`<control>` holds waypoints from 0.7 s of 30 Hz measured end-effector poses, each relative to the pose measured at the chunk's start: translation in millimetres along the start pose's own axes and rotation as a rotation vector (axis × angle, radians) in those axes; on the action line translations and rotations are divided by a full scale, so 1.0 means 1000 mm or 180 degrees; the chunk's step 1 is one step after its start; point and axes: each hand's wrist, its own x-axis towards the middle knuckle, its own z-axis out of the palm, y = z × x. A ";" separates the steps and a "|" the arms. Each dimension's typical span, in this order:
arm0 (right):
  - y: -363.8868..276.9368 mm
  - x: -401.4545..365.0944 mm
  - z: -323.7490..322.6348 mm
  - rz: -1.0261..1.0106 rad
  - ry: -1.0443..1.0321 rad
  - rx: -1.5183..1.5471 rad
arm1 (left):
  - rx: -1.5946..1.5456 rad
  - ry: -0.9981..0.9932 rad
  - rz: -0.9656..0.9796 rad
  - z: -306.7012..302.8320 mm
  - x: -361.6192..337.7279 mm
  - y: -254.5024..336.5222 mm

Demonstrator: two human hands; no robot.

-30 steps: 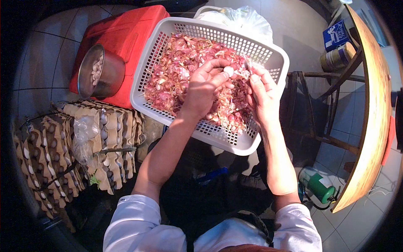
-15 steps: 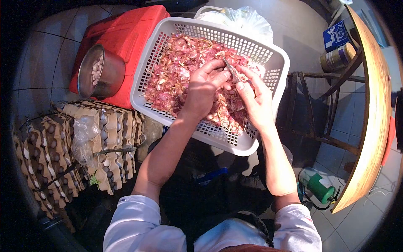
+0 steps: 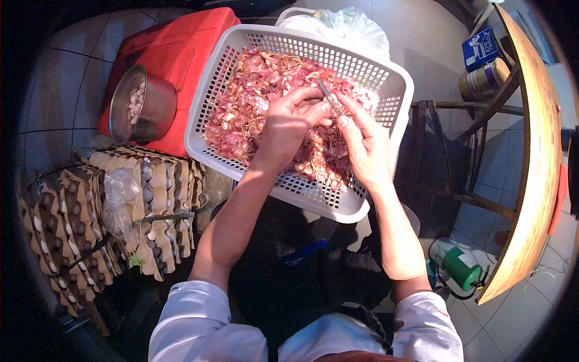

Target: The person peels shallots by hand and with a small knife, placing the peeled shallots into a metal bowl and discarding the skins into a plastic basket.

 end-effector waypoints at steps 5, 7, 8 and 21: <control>0.008 0.006 -0.005 0.0045 0.0196 0.0329 | 0.0186 0.0105 -0.0063 0.003 -0.002 0.004; -0.001 0.004 -0.005 0.0120 0.0072 0.0284 | 0.0068 0.0091 -0.0119 0.002 -0.001 0.002; -0.002 0.003 -0.004 0.0080 0.0025 0.0370 | 0.0012 0.0056 -0.0084 0.001 -0.001 0.000; 0.011 0.005 -0.005 0.0310 -0.0195 0.0892 | -0.0037 -0.0014 -0.0117 -0.001 0.000 -0.002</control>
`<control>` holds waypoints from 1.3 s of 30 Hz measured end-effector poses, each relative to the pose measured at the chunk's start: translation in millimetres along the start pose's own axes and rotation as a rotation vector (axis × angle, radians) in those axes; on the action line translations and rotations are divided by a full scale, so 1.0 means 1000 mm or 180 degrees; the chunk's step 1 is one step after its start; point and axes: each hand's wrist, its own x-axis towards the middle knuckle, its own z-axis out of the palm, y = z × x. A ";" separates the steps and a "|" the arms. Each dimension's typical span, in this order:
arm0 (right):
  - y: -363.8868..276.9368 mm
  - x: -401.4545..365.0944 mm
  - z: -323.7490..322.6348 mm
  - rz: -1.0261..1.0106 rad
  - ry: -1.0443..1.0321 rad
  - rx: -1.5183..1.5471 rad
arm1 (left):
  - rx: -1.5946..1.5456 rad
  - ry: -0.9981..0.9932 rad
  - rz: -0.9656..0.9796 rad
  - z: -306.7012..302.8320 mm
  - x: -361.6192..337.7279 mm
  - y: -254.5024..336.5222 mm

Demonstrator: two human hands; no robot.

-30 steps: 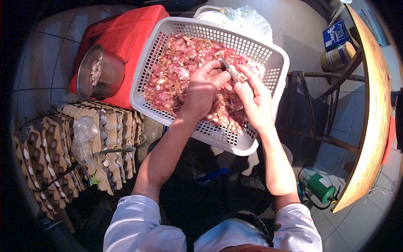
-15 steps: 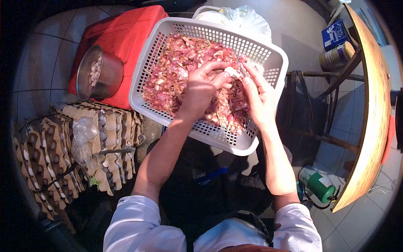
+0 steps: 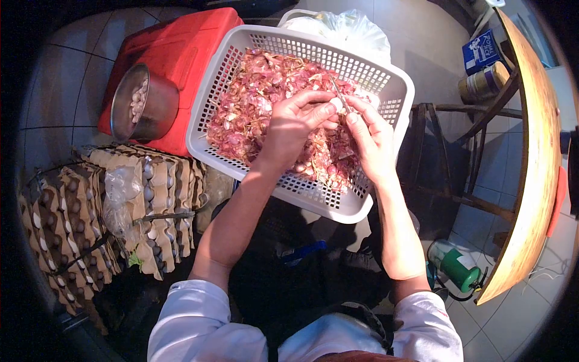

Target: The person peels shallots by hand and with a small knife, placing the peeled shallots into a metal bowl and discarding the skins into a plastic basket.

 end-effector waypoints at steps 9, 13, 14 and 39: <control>-0.002 0.002 0.007 0.0138 0.0313 0.0191 | 0.0346 0.0007 0.0109 0.005 -0.001 -0.002; 0.006 0.005 0.006 0.0064 0.0390 -0.0113 | 0.0563 0.0209 0.0512 0.013 -0.004 -0.011; 0.007 0.005 0.007 0.0052 0.0400 -0.0142 | 0.0603 0.0245 0.0541 0.013 -0.004 -0.014; -0.006 0.003 0.008 0.0465 0.0491 0.0611 | -0.0157 0.0016 -0.0072 0.003 0.002 -0.010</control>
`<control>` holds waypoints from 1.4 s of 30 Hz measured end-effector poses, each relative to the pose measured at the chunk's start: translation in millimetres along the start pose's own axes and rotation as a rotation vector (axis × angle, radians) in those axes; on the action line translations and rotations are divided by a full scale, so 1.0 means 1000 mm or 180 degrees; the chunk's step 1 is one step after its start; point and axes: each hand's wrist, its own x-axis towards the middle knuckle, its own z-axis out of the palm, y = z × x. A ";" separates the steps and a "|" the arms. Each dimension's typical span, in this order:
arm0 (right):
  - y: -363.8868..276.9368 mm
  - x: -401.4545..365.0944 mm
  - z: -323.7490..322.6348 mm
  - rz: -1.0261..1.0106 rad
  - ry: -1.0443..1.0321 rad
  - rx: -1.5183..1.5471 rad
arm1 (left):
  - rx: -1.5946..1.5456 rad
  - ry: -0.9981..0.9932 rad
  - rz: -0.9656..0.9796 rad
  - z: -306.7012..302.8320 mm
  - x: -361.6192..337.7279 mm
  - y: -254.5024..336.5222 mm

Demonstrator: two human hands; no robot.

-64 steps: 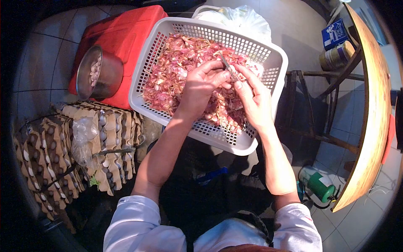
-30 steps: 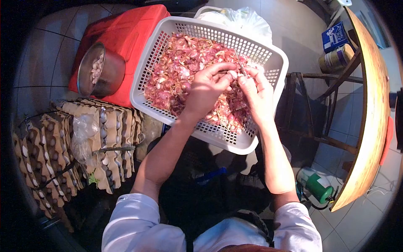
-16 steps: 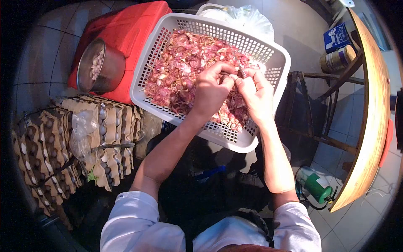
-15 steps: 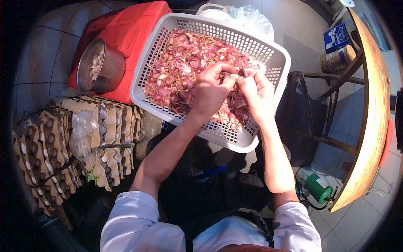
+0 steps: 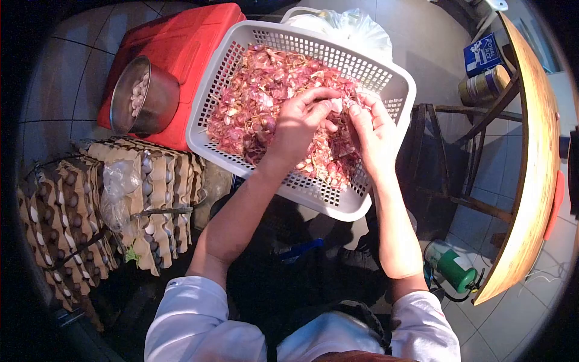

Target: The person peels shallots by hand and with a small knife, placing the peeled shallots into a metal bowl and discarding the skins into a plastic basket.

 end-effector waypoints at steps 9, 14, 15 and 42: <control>0.011 0.001 -0.003 -0.0646 -0.0115 -0.1330 | 0.0393 0.0048 0.0215 -0.011 0.005 0.001; 0.001 -0.003 0.003 -0.0683 -0.0147 -0.1451 | 0.0578 0.0176 0.0371 -0.009 0.004 0.004; -0.001 -0.004 0.003 -0.0606 -0.0169 -0.1482 | 0.0608 0.0133 0.0297 -0.010 0.005 0.004; -0.003 -0.007 0.007 -0.0797 -0.0101 -0.1555 | 0.0315 0.0117 0.0350 0.006 -0.003 0.000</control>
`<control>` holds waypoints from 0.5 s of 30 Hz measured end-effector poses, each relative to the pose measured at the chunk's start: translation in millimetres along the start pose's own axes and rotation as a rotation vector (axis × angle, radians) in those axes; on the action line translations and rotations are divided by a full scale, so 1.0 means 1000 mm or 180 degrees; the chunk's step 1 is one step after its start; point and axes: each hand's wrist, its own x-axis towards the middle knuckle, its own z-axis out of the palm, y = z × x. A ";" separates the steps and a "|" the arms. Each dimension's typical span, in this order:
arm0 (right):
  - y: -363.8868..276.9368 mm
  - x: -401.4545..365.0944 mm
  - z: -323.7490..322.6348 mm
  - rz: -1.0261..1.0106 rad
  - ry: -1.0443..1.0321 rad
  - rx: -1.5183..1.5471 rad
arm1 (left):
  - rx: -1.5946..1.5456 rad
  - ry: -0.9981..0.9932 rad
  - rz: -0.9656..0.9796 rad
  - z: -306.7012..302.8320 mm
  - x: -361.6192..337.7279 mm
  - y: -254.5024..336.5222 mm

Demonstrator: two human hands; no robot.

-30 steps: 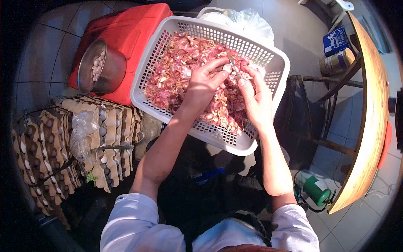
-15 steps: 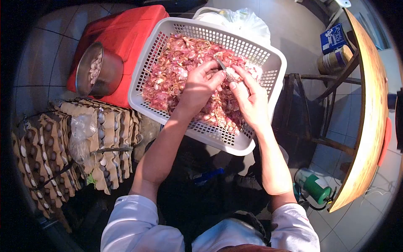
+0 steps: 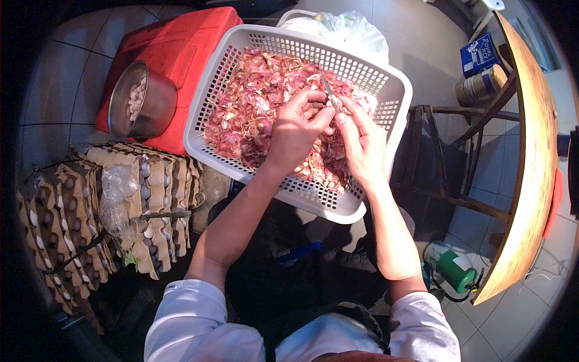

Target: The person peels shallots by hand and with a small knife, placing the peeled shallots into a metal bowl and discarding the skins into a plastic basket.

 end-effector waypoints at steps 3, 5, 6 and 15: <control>0.011 0.001 0.001 -0.0074 0.0002 0.0098 | -0.0012 0.0032 0.0011 0.000 0.000 0.001; 0.019 0.002 -0.001 0.0036 -0.0047 0.0268 | 0.0056 0.0058 0.0017 0.001 -0.001 0.001; 0.019 0.002 -0.002 0.0196 -0.0094 0.0395 | 0.0118 0.0075 0.0029 0.002 -0.001 0.004; 0.016 0.004 -0.002 0.0538 0.0001 0.1010 | 0.0047 0.0120 -0.0002 -0.001 0.002 0.003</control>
